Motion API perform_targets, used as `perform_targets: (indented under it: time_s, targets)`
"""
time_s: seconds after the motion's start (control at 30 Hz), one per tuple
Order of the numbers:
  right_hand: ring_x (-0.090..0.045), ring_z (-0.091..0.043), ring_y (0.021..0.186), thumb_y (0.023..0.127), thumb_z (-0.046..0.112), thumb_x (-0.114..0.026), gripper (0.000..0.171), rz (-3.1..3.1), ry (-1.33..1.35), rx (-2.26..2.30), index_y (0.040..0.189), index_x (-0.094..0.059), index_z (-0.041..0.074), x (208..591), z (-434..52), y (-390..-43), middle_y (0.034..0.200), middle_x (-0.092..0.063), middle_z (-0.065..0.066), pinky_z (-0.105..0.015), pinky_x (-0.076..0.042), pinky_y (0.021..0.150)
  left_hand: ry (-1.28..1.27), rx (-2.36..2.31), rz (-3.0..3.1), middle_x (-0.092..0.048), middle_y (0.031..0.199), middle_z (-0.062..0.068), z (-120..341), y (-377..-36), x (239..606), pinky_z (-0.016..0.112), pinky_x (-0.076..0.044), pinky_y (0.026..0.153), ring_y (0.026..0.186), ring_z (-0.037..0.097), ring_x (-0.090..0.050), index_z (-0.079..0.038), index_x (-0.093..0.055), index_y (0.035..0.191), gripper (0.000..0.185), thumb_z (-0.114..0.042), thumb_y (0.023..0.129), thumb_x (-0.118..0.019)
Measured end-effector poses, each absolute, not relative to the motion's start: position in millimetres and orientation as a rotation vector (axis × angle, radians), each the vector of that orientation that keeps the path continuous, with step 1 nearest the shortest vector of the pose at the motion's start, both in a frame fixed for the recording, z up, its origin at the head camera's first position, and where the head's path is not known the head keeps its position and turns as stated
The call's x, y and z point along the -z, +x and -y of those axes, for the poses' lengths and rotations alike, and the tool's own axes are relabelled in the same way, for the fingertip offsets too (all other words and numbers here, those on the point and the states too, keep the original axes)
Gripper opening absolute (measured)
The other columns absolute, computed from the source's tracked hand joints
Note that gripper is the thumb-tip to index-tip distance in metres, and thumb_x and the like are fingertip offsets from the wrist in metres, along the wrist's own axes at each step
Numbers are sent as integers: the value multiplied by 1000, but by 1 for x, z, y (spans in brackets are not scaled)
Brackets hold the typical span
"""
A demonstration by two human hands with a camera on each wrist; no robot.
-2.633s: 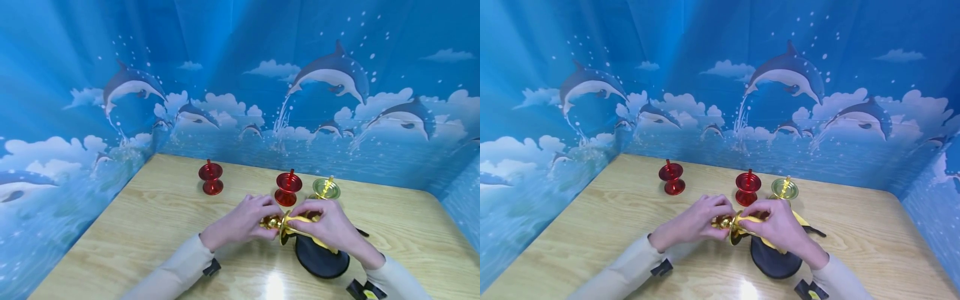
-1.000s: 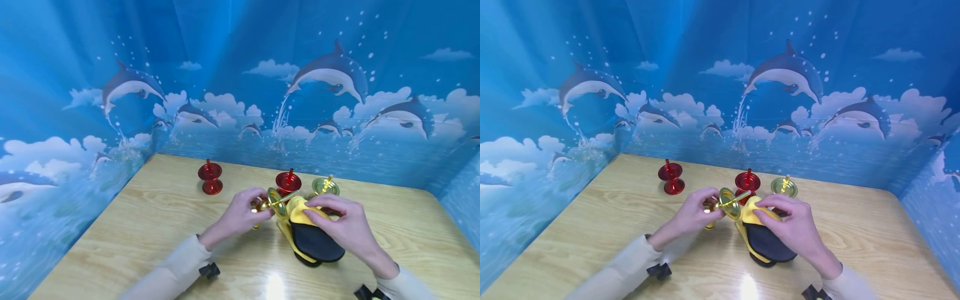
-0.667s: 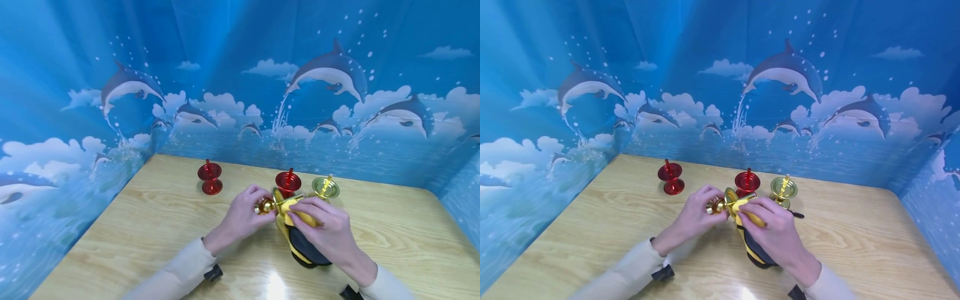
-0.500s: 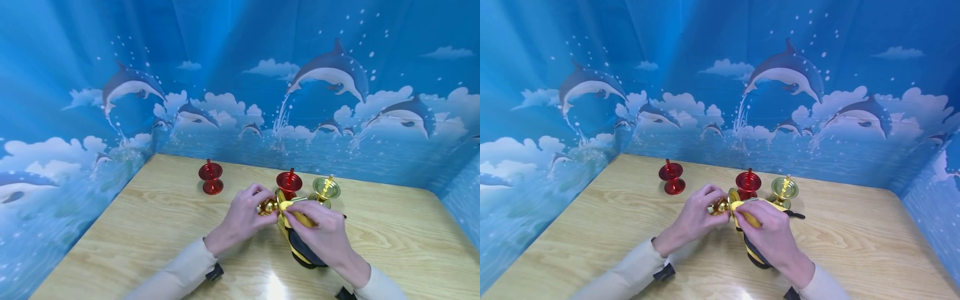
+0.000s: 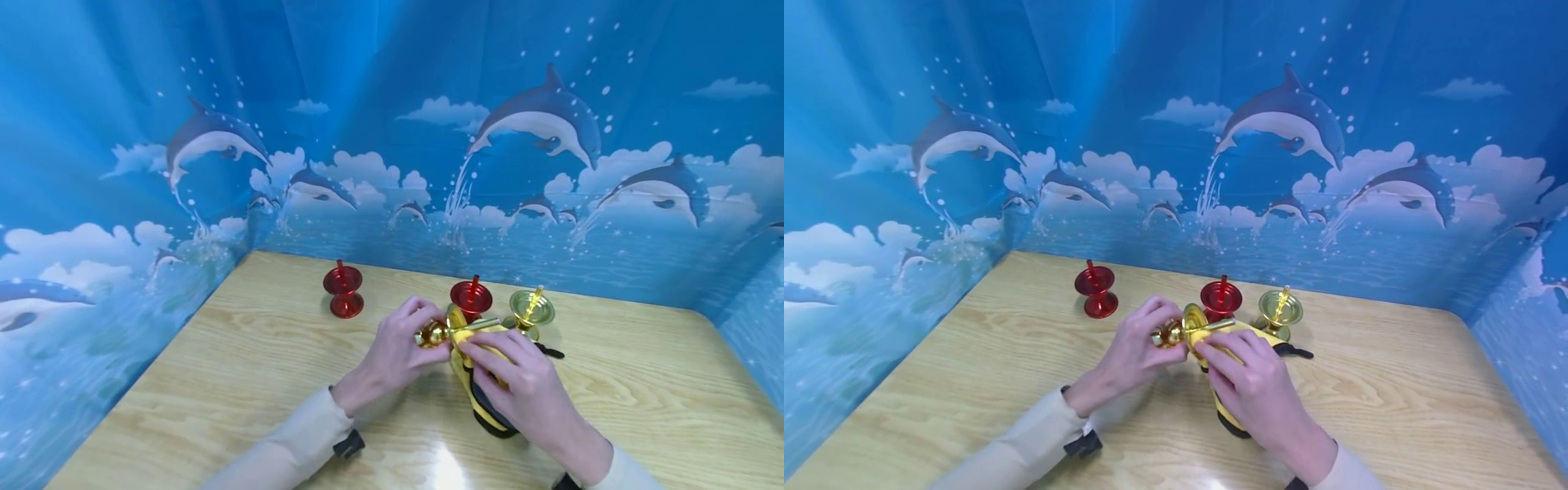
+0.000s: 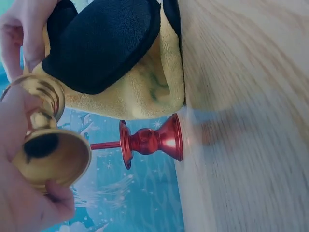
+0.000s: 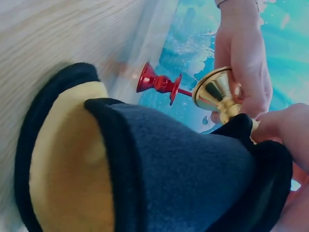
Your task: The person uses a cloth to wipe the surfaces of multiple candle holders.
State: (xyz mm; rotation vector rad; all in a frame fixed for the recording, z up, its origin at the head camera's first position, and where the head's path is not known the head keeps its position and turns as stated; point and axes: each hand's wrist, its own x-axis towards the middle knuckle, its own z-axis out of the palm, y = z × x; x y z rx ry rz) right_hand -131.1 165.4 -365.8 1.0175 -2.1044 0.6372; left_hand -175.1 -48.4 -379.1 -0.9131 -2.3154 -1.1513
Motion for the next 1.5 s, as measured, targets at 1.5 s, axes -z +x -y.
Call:
perform_targets:
  time_s: [1.5]
  targets:
    - [-69, -8, 106, 81, -15, -74, 23, 2224, 913, -1872, 99, -77, -1, 365, -192, -150, 109, -74, 4, -22, -60, 81, -1434, 1521, 2515, -66, 111, 3, 65, -181, 368, 21, -54, 84, 97, 5, -58, -10, -70, 118, 37, -8, 82, -76]
